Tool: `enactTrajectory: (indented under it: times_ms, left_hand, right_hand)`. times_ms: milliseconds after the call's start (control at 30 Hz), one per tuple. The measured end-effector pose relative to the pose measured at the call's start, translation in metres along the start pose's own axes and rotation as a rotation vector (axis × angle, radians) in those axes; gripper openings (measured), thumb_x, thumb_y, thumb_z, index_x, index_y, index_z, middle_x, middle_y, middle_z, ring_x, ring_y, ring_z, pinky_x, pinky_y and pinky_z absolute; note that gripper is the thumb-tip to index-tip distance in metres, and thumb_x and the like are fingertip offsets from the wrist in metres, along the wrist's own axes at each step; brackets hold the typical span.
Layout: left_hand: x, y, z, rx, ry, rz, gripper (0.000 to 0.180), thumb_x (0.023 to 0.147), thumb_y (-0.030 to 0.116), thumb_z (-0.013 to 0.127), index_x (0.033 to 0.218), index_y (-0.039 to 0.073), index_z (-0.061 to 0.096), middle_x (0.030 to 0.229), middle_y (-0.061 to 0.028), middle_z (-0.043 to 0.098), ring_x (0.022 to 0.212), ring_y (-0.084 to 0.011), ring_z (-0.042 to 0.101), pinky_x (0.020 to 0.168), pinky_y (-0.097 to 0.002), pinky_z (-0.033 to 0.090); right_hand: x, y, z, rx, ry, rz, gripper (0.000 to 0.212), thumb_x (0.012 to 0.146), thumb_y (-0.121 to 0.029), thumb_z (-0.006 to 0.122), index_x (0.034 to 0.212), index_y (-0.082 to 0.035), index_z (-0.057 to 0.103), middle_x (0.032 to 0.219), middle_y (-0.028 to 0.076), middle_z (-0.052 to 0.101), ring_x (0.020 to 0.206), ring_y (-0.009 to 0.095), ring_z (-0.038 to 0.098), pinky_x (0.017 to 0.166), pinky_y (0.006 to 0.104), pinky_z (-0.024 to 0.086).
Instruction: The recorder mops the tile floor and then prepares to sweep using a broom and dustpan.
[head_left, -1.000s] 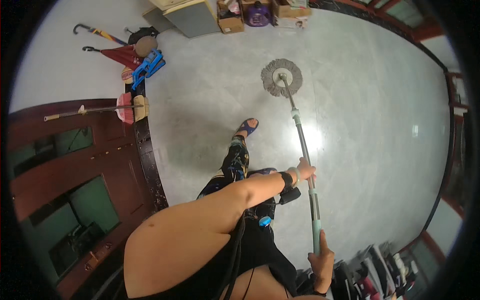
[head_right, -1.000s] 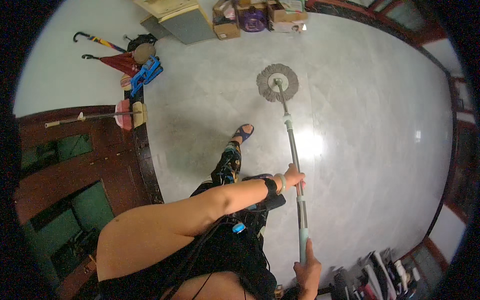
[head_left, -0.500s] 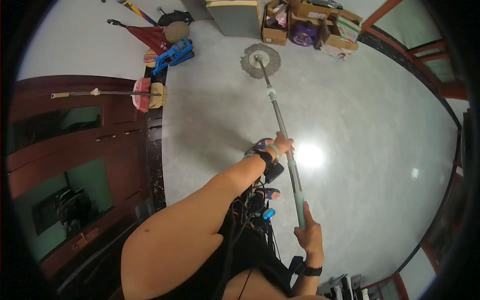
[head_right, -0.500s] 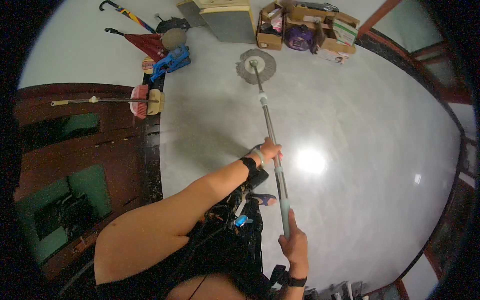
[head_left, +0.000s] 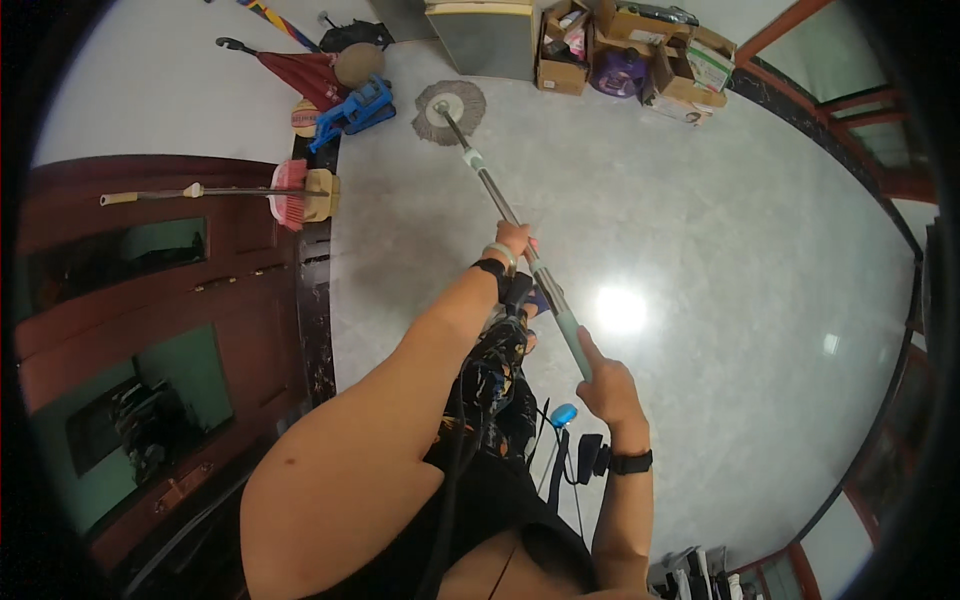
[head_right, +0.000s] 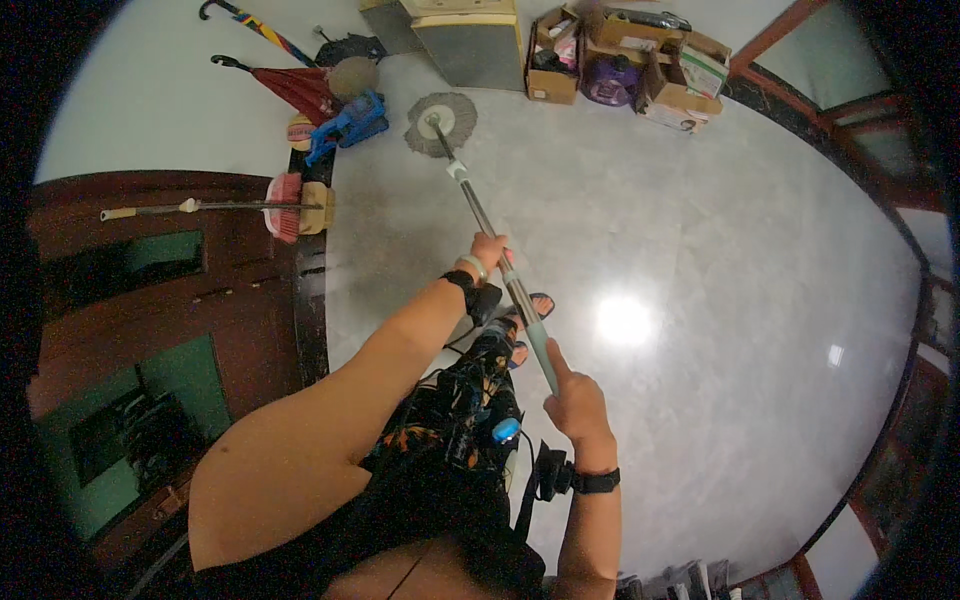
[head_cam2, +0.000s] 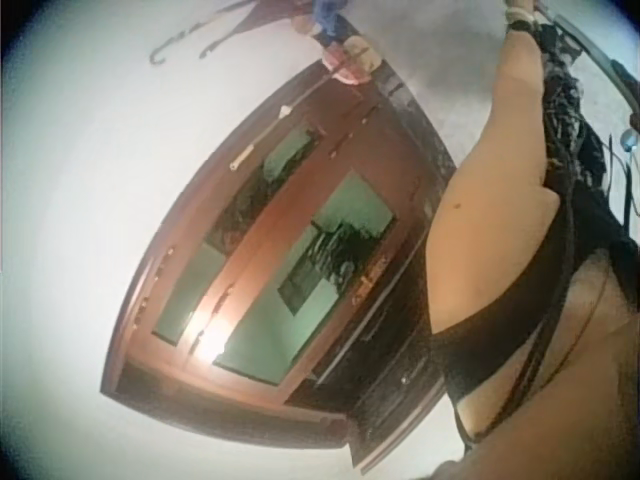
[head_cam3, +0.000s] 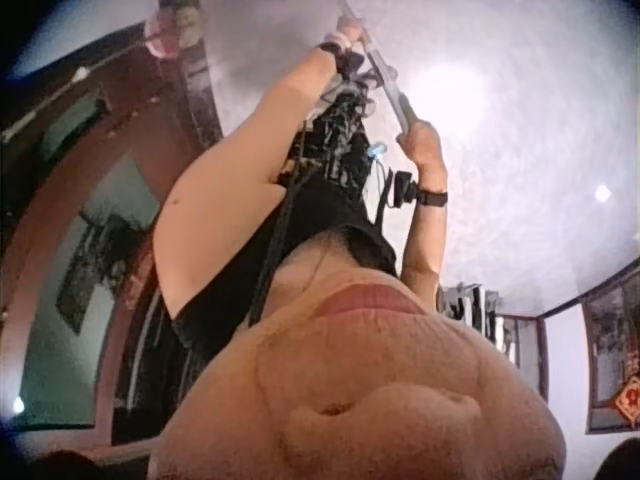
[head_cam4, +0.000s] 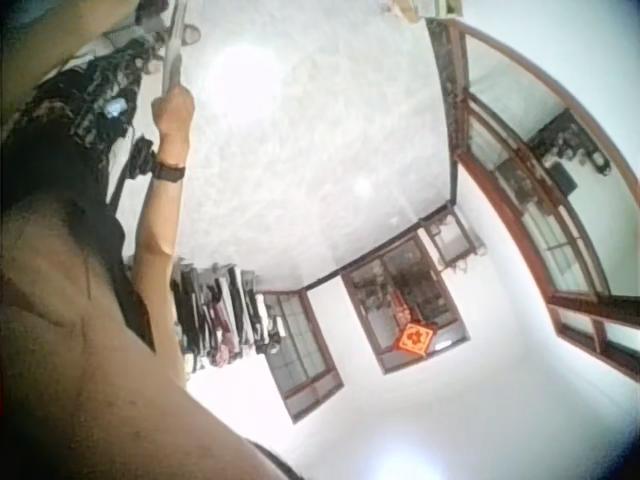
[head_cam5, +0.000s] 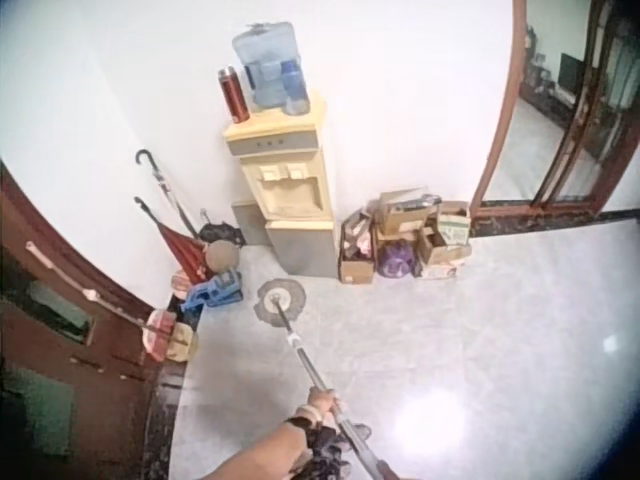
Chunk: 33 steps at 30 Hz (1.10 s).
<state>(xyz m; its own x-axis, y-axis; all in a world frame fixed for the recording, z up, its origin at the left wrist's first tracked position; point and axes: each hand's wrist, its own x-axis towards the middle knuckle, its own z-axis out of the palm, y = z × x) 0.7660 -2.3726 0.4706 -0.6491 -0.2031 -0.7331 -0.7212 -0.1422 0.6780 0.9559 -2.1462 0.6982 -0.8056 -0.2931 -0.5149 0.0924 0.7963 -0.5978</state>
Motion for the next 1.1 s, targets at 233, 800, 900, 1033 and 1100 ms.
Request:
enactTrajectory:
  times_ms: [233,800,900,1033,1100]
  left_hand:
    - [0.070,-0.050,-0.002,0.190,-0.040,-0.108,0.048,0.085,0.014,0.056,0.113,-0.012,0.027,0.077,-0.0202,0.059,0.065,-0.0317,0.064,0.057,-0.0407,0.055]
    - [0.388,0.149,-0.234,0.208,-0.005,-0.058,0.022,0.090,0.011,0.049,0.094,-0.009,0.042,0.068,-0.0164,0.054,0.052,-0.0268,0.057,0.044,-0.0419,0.050]
    - [0.420,0.189,-0.230,0.366,-0.132,-0.072,0.022,0.089,0.011,0.049,0.077,-0.007,0.046,0.066,-0.0148,0.055,0.054,-0.0260,0.058,0.045,-0.0393,0.050]
    - [0.414,0.199,-0.226,0.326,-0.125,-0.069,0.028,0.089,0.012,0.049,0.098,-0.012,0.037,0.069,-0.0163,0.056,0.057,-0.0254,0.060,0.047,-0.0381,0.051]
    - [0.379,0.209,-0.209,0.374,-0.109,-0.020,0.040,0.088,0.011,0.050,0.108,-0.013,0.026,0.071,-0.0182,0.056,0.057,-0.0255,0.060,0.048,-0.0387,0.052]
  right_hand:
    - [0.039,0.005,0.035,0.122,0.006,0.109,0.087,0.063,-0.001,0.057,0.143,-0.020,0.028,0.076,0.023,0.061,0.074,0.042,0.060,0.067,0.0485,0.048]
    - [0.377,-0.225,0.111,0.158,0.080,0.122,0.084,0.066,-0.004,0.058,0.143,-0.017,0.027,0.080,0.026,0.061,0.078,0.042,0.061,0.067,0.0477,0.048]
    - [0.434,-0.246,0.121,0.149,0.085,0.194,0.082,0.070,-0.007,0.059,0.144,-0.017,0.024,0.081,0.027,0.061,0.078,0.042,0.061,0.068,0.0474,0.048]
    - [0.443,-0.265,0.090,0.137,0.066,0.215,0.087,0.071,-0.004,0.060,0.145,-0.022,0.019,0.073,0.022,0.062,0.068,0.040,0.062,0.060,0.0476,0.048]
    - [0.425,-0.277,0.089,0.117,0.066,0.266,0.085,0.070,-0.004,0.059,0.145,-0.019,0.021,0.072,0.023,0.061,0.067,0.041,0.061,0.060,0.0472,0.048]
